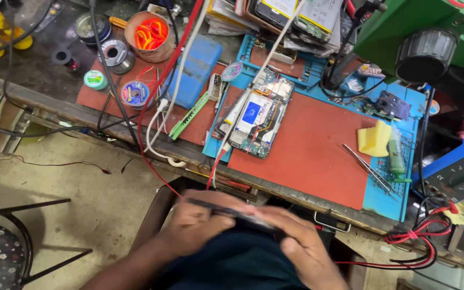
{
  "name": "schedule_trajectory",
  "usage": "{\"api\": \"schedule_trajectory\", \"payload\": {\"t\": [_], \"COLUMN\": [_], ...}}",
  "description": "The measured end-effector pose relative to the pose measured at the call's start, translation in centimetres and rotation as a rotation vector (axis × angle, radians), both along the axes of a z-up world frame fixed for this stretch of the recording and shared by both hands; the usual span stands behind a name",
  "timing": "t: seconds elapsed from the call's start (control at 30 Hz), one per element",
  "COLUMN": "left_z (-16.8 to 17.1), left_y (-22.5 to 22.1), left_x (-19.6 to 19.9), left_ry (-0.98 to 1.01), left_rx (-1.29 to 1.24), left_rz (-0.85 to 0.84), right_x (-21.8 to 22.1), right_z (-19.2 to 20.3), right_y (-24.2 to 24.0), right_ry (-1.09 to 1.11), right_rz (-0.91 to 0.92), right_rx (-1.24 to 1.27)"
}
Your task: The person disassembles a smartphone, removes the battery and motherboard, and uses a metal tool to scrape and clean the motherboard. The person then reassembles the phone and connects it to a power source.
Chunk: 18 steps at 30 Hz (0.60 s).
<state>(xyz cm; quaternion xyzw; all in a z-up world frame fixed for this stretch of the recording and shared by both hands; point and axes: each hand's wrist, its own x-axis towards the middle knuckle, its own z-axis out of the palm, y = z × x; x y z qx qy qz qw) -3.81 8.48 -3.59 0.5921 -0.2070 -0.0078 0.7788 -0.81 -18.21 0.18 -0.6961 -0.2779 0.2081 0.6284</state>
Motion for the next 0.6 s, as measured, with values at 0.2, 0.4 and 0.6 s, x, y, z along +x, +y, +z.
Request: {"api": "schedule_trajectory", "payload": {"t": [0.2, 0.4, 0.6], "left_z": [0.4, 3.0, 5.4], "left_y": [5.2, 2.3, 1.0], "left_x": [-3.3, -2.0, 3.6], "left_ry": [0.291, 0.227, -0.19], "left_rx": [-0.052, 0.391, 0.724], "left_rz": [0.315, 0.386, 0.763], "right_x": [0.8, -1.1, 2.2], "right_z": [2.6, -0.1, 0.2], "right_y": [4.6, 4.9, -2.8], "right_ry": [-0.291, -0.201, 0.018], "right_rz": [-0.053, -0.236, -0.79], "right_rx": [-0.132, -0.102, -0.14]}}
